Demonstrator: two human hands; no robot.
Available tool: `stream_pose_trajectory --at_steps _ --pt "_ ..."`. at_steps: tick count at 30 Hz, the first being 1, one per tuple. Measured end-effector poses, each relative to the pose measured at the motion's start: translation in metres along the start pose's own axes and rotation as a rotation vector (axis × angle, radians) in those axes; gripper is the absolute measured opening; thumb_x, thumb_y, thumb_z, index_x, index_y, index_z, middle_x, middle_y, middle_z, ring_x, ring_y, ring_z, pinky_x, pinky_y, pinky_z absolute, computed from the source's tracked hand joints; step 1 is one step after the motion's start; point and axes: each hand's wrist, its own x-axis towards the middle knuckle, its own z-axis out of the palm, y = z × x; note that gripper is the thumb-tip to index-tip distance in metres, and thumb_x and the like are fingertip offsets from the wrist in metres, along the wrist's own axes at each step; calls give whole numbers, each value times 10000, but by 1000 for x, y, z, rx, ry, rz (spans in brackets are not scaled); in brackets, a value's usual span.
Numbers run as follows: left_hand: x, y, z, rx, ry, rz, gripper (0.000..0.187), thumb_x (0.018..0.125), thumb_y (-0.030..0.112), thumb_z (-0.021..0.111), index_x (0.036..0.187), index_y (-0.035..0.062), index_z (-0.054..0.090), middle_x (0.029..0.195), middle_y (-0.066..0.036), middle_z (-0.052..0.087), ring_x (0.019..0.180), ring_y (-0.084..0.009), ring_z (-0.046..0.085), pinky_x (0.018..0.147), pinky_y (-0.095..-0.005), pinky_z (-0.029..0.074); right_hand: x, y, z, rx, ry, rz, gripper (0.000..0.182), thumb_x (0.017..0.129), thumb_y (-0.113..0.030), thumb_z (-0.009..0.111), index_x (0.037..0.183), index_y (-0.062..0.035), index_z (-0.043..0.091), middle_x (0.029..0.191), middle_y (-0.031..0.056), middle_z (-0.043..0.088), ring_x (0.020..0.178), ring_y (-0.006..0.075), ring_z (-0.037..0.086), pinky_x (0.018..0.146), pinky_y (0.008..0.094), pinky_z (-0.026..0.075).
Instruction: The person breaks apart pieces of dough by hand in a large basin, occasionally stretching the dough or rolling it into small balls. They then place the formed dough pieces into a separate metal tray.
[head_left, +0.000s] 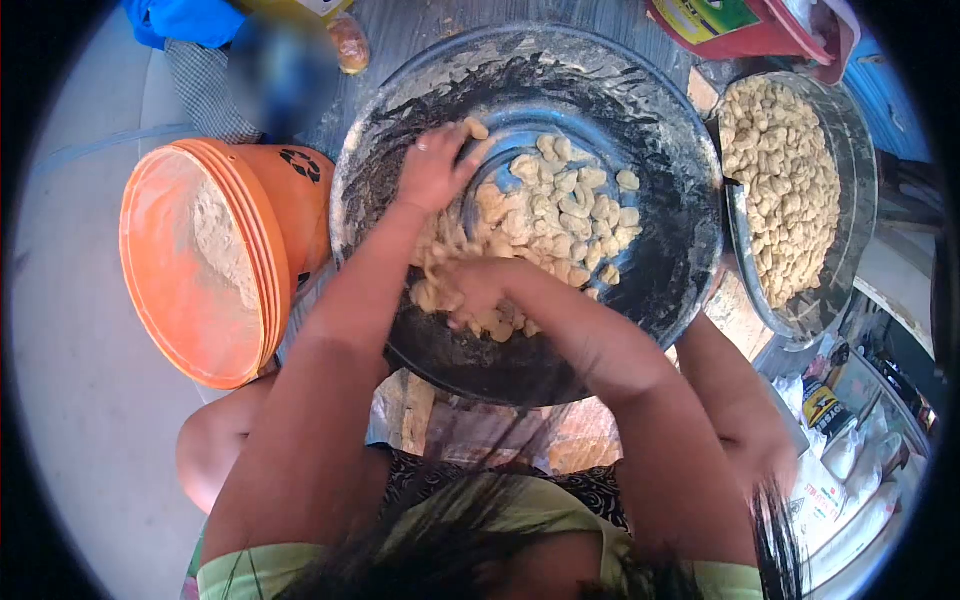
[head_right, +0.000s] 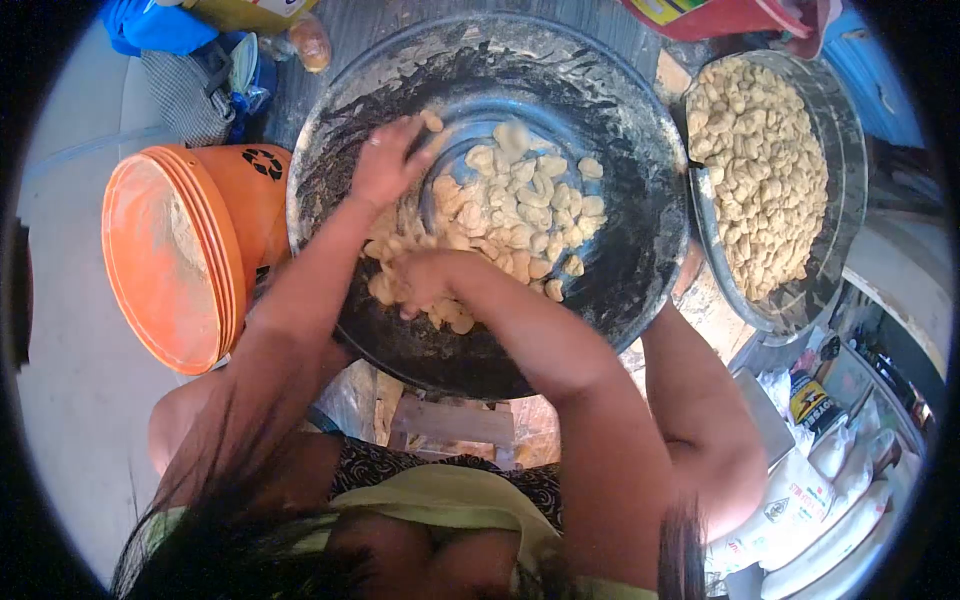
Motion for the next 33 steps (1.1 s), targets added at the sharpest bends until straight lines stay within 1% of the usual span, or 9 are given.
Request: stream_pose_trajectory --at_steps 5,10,12,18,20,24,26,27,33 --pt "-103 71 66 196 -448 114 707 815 519 532 1372 126 346 1435 -266 178 1352 -400 127 1075 -544 115 -89 84 -95 158 703 311 321 710 -250 725 952 -51 661 983 160 622 875 281 611 782 341 477" --pt "-140 82 25 -76 -799 741 588 781 547 560 1118 65 555 1335 -219 362 1243 -387 342 995 -525 301 -112 127 -35 -207 939 895 738 743 -633 535 1327 -196 418 1340 211 357 1262 390 308 984 591 256" --pt "-128 61 32 -195 -542 310 600 753 532 583 1114 53 548 1256 -172 439 1119 -326 473 963 -447 352 -80 94 35 -223 891 928 792 761 -644 488 1403 -228 281 1408 232 234 1337 395 145 1015 660 82" --pt "-85 -9 49 420 21 -35 773 826 612 421 1372 78 298 1387 -218 295 1208 -301 429 960 -499 321 -117 -4 53 83 378 374 549 765 -399 633 1249 -176 499 1363 213 323 1290 354 289 1040 498 265" --pt "-121 45 34 331 -429 -336 863 804 692 378 1426 124 192 1447 -217 195 1343 -321 210 1037 -570 185 -138 46 30 380 643 50 422 720 -213 708 1118 -125 600 1202 190 489 1162 321 450 957 381 394" --pt "-153 49 1 -116 -791 -348 896 743 661 531 1397 107 273 1400 -237 287 1293 -351 299 998 -579 247 -195 142 -21 414 521 957 634 767 -559 581 1147 -52 568 1135 196 553 954 348 586 847 451 456" --pt "-141 35 -20 -297 -892 -237 901 724 652 571 1386 103 302 1371 -234 345 1266 -354 343 972 -579 287 -175 226 45 1358 559 843 727 792 -627 511 1159 0 540 1124 230 558 924 322 601 772 448 486" --pt "-128 42 -51 -414 -874 -382 892 725 656 571 1365 82 332 1328 -221 402 1201 -347 415 926 -542 351 -178 100 8 1033 443 1016 836 758 -687 501 1278 -34 446 1186 198 539 1011 329 566 829 449 470" --pt "-104 -1 16 -900 -630 -842 638 824 556 529 1180 27 532 1106 -151 597 900 -245 617 772 -357 484 -65 26 95 2026 460 139 754 831 -618 463 1375 -114 328 1375 115 379 1204 268 435 954 428 408"
